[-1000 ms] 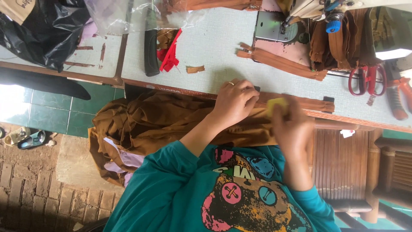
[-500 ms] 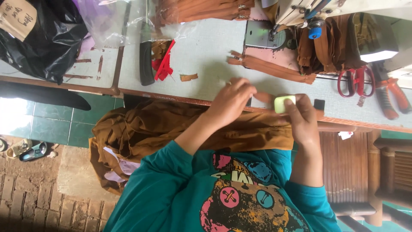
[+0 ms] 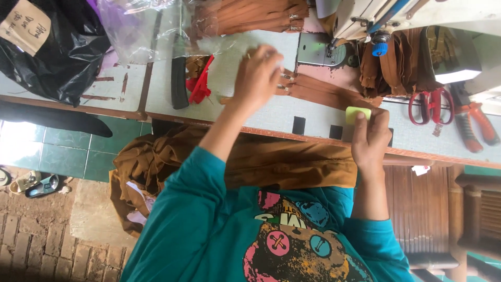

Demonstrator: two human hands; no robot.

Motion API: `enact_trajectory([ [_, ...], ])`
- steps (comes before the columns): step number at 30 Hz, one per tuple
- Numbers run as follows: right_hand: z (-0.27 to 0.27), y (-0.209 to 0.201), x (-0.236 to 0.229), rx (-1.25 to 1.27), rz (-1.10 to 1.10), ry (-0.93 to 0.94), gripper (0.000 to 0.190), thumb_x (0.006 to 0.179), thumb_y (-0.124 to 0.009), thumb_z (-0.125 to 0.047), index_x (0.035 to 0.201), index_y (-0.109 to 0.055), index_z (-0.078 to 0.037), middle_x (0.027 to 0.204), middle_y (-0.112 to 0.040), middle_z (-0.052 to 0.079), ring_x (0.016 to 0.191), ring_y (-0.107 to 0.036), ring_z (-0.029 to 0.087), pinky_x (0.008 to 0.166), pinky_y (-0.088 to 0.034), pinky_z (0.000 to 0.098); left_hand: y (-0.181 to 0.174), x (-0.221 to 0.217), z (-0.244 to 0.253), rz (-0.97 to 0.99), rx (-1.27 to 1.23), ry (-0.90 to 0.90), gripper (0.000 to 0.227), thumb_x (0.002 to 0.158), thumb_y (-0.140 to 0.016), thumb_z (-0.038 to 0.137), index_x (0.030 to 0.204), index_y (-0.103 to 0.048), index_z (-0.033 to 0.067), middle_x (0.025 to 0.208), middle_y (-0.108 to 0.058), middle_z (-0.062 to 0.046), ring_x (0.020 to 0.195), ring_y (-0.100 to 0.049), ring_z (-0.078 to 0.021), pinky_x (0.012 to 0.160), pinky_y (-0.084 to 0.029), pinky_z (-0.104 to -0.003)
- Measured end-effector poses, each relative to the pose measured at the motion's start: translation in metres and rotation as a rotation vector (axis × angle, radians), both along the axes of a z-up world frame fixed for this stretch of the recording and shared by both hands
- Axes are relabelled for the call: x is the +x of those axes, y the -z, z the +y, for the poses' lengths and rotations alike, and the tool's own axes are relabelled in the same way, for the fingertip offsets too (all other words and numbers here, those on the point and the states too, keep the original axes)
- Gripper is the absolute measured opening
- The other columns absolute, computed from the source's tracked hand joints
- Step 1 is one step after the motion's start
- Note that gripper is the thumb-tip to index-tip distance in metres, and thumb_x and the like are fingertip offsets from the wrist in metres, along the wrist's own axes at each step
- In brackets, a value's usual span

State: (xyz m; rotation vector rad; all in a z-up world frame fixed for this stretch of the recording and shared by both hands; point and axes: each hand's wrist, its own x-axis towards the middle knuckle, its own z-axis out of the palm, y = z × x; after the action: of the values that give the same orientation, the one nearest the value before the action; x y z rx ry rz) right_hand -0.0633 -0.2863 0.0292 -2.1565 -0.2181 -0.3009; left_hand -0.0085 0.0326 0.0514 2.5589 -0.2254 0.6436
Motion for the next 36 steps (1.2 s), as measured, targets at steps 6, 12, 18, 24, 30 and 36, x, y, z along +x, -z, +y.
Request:
enact_trajectory([
  [6,0.006,0.007,-0.006,0.134,-0.191,0.039,0.032,0.115,-0.050,-0.031,0.110,-0.047,0.000,0.103,-0.059,0.015,0.093,-0.056,0.025,0.081,-0.044,0.0363,0.017,0.087,0.021,0.007,-0.007,0.015,0.022,0.093,-0.054,-0.016,0.095,-0.071,-0.0019,0.095,-0.074,-0.015,0.079,-0.069,-0.0231,0.065,-0.055,-0.032],
  [12,0.009,0.001,-0.007,0.163,-0.232,0.028,0.025,0.115,-0.049,-0.024,0.111,-0.047,0.001,0.105,-0.060,0.018,0.095,-0.059,0.027,0.084,-0.046,0.0374,0.037,0.144,0.008,-0.078,0.262,-0.091,0.046,0.076,-0.062,-0.020,0.116,-0.066,0.0014,0.095,-0.074,-0.017,0.084,-0.067,-0.0366,0.070,-0.057,-0.046],
  [18,0.004,0.007,-0.006,0.123,-0.233,0.044,0.027,0.115,-0.049,-0.025,0.112,-0.046,0.001,0.103,-0.061,0.018,0.090,-0.059,0.028,0.076,-0.046,0.0383,0.019,0.139,0.003,-0.160,0.309,-0.180,0.027,0.075,-0.067,-0.017,0.083,-0.069,0.0091,0.081,-0.072,-0.010,0.088,-0.063,-0.0360,0.068,-0.053,-0.046],
  [24,0.013,-0.013,-0.011,0.276,-0.102,0.031,0.027,0.117,-0.045,-0.030,0.113,-0.040,-0.003,0.098,-0.063,0.018,0.077,-0.070,0.026,0.067,-0.053,0.0326,-0.044,0.092,0.039,-0.082,-0.065,0.052,0.024,0.082,-0.064,0.000,0.073,-0.044,0.0095,0.065,-0.053,-0.008,0.063,-0.053,-0.0307,0.054,-0.031,-0.046],
  [30,0.022,-0.061,-0.015,1.487,0.592,-0.647,0.011,0.100,-0.075,-0.016,0.105,-0.072,-0.006,0.143,-0.060,0.021,0.126,-0.061,0.043,0.103,-0.057,0.0460,-0.143,-0.011,0.030,0.146,-0.562,0.650,0.026,0.102,-0.042,-0.012,0.115,-0.064,-0.0058,0.108,-0.071,-0.021,0.099,-0.072,-0.0259,0.093,-0.064,-0.033],
  [36,0.075,-0.069,-0.022,1.552,0.417,-1.168,0.025,0.103,-0.060,-0.020,0.124,-0.073,-0.019,0.168,-0.033,0.007,0.148,-0.039,0.046,0.122,-0.035,0.0580,-0.113,-0.061,-0.012,0.401,-0.897,1.055,0.018,0.107,-0.058,0.017,0.120,-0.067,0.0086,0.098,-0.076,-0.009,0.073,-0.070,-0.0103,0.056,-0.057,-0.022],
])
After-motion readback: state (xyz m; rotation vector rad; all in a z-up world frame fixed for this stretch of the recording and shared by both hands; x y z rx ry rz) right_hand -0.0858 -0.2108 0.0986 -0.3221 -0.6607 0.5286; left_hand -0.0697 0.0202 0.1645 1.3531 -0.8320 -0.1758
